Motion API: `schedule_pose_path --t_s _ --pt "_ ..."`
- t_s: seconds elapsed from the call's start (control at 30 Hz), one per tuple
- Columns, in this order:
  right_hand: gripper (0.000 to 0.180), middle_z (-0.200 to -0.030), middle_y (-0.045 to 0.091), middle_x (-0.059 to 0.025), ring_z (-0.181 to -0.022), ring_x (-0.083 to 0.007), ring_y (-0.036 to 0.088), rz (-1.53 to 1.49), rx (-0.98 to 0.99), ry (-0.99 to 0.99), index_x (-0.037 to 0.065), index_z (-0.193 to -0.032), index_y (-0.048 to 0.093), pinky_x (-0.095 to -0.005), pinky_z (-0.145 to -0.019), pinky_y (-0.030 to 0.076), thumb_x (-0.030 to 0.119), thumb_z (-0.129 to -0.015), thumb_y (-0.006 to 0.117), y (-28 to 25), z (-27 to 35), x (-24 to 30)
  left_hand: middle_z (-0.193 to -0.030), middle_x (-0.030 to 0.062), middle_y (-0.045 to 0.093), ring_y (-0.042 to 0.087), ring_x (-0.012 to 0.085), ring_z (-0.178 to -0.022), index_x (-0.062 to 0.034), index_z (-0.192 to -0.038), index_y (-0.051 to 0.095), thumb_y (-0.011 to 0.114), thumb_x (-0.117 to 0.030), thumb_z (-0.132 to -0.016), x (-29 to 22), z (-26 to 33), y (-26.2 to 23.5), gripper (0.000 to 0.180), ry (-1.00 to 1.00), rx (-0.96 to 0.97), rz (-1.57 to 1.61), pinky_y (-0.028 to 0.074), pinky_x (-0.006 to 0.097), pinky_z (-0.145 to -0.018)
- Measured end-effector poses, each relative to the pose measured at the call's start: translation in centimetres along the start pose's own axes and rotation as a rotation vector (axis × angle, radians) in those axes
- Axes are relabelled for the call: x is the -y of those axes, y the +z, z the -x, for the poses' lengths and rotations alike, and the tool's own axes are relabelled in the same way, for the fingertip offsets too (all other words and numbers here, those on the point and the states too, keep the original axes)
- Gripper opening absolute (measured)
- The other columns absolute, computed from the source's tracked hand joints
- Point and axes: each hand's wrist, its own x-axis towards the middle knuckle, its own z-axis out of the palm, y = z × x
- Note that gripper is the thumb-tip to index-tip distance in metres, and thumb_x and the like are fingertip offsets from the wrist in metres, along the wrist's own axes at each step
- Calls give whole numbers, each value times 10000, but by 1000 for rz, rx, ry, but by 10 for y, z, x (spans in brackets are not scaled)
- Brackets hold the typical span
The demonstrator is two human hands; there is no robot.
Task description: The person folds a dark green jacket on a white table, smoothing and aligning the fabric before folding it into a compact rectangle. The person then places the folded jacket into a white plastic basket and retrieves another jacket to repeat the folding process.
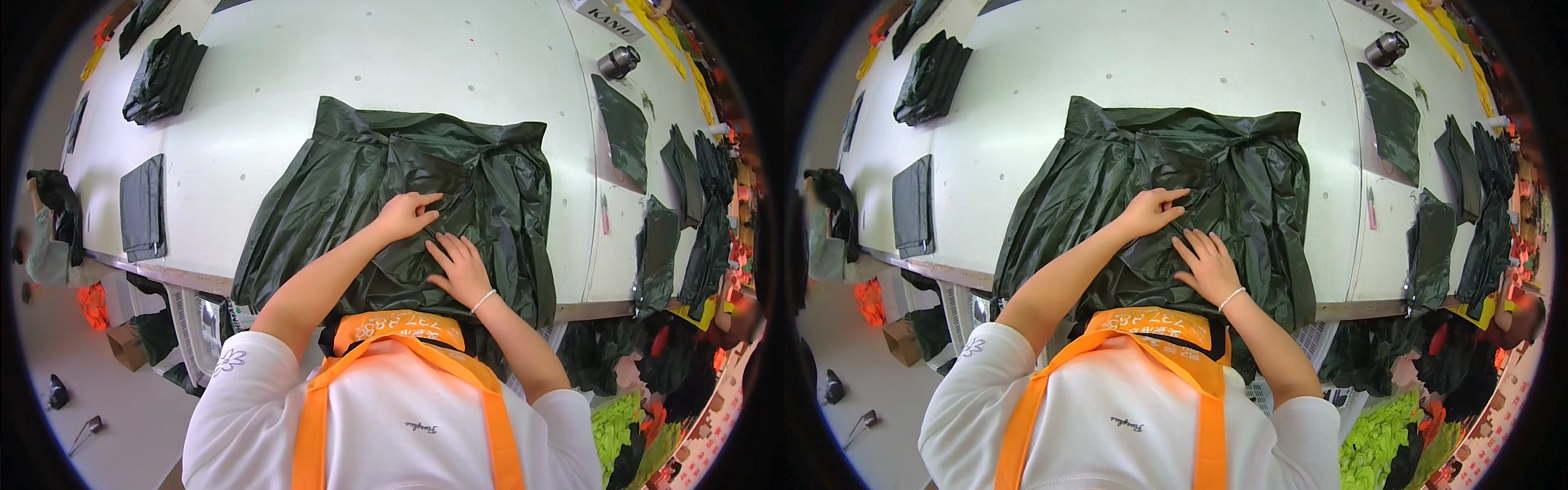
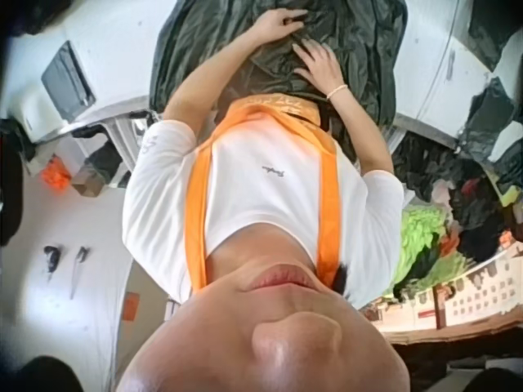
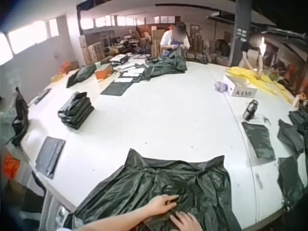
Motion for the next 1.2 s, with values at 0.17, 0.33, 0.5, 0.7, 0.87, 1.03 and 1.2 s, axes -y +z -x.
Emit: schedule_pose_path --t_s 0.17,0.33,0.5,0.7,0.87,1.03,1.2 --pt "127 -861 628 -52 -848 -258 588 -266 107 568 107 -776 627 -344 -673 483 220 -819 588 17 -44 -33 -831 57 575 550 130 -643 -73 -1263 540 384 -564 -915 8 -24 -14 623 -488 348 644 475 257 -614" --pt "239 -1083 582 -103 -1030 -288 537 -285 195 244 96 -989 607 -394 -822 451 203 -776 625 -4 -48 -24 -832 66 590 581 132 -664 -55 -1232 560 379 -579 -911 7 -27 -20 641 -507 356 611 493 254 -644" --pt "694 -1405 347 -117 -1318 -297 305 -156 301 -54 159 -1340 411 -456 -1098 228 227 -711 697 -23 -5 -13 -788 66 602 588 126 -649 -53 -1189 589 419 -533 -919 10 -25 -14 576 -482 291 617 494 252 -624" --pt "459 -1291 494 -61 -1197 -252 448 -78 99 -123 165 -1134 593 -407 -974 381 191 -694 720 23 1 -39 -777 55 607 587 111 -632 -68 -1170 603 424 -514 -924 4 -29 -12 540 -498 272 595 489 238 -616" --pt "335 -818 650 -191 -793 -389 614 -351 116 693 6 -819 671 -452 -732 484 331 -804 589 18 -72 -45 -1108 189 610 576 259 -1001 -58 -1203 589 356 -677 -861 -1 -35 -30 744 -620 258 315 427 346 -878" --pt "428 -824 634 -260 -775 -400 618 -372 240 745 -52 -754 658 -428 -722 490 374 -748 611 34 -84 -79 -1055 109 574 555 282 -984 -53 -1043 609 717 -237 -679 -77 11 -41 422 181 -90 -575 445 380 -835" --pt "337 -860 634 -183 -824 -351 604 -174 164 706 4 -854 620 -425 -703 475 311 -734 690 -1 -87 -45 -1050 90 553 552 252 -967 -54 -1049 598 686 -229 -710 -11 53 -1 392 308 -94 -669 440 348 -841"
